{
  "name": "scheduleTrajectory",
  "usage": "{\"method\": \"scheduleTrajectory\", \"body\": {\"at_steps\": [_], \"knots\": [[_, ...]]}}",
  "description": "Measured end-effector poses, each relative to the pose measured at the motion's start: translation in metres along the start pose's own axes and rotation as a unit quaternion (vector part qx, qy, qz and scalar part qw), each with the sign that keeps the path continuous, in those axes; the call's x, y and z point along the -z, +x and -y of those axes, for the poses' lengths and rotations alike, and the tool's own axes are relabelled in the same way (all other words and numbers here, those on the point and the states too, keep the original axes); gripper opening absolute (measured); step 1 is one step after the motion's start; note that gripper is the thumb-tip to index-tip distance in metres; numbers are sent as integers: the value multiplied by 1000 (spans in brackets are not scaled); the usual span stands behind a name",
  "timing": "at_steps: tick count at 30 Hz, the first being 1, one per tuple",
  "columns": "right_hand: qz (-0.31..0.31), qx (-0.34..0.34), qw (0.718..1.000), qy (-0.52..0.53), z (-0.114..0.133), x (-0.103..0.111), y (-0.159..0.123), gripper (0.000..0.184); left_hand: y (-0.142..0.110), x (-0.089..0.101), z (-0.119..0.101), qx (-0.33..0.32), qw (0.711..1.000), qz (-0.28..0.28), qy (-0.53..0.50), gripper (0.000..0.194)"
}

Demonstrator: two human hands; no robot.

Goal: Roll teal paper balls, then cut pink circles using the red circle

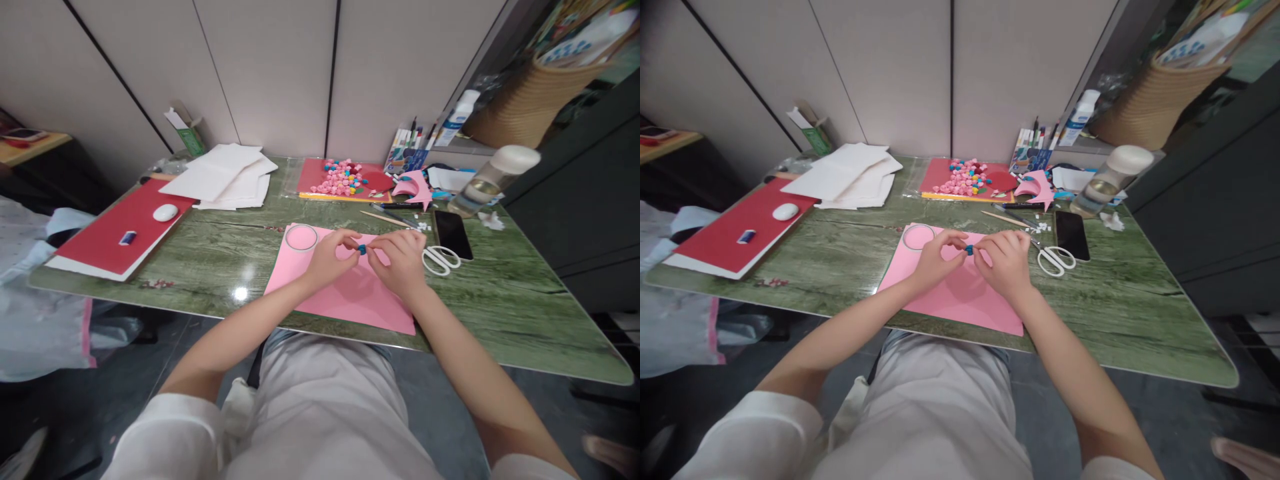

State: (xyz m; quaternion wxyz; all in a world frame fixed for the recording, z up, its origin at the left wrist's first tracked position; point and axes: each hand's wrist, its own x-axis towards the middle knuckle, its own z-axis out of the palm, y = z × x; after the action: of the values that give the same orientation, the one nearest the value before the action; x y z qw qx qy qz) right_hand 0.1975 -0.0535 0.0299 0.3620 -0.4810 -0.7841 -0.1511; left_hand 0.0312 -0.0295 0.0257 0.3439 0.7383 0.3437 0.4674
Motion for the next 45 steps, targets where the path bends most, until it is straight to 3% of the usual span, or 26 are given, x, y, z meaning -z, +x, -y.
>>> {"method": "scheduleTrajectory", "body": {"at_steps": [10, 28, 31, 34, 37, 40, 42, 45], "knots": [[25, 37, 999, -26, -3, -1, 1, 6, 0, 2, 0, -8, 999, 6, 36, 30], [10, 21, 999, -45, 0, -5, 0, 4, 0, 0, 1, -13, 998, 8, 53, 29], [15, 4, 1000, -27, 1, -5, -1, 5, 0, -1, 0, -3, 999, 8, 37, 29], [24, -69, 996, 44, 2, -4, 0, 8, 1, -1, 3, 22, 1000, 4, -8, 27], [63, -178, 962, 199, 0, -5, 2, 16, 3, -3, 9, 61, 995, 15, -72, 26], [158, -250, 882, 366, -4, -9, 5, 24, 6, -4, 16, 101, 987, 33, -122, 26], [199, -280, 835, 429, -6, -12, 5, 23, 7, -4, 19, 121, 980, 44, -149, 25], [190, -317, 806, 463, -8, -14, 5, 20, 8, -4, 21, 128, 976, 51, -166, 25]]}}
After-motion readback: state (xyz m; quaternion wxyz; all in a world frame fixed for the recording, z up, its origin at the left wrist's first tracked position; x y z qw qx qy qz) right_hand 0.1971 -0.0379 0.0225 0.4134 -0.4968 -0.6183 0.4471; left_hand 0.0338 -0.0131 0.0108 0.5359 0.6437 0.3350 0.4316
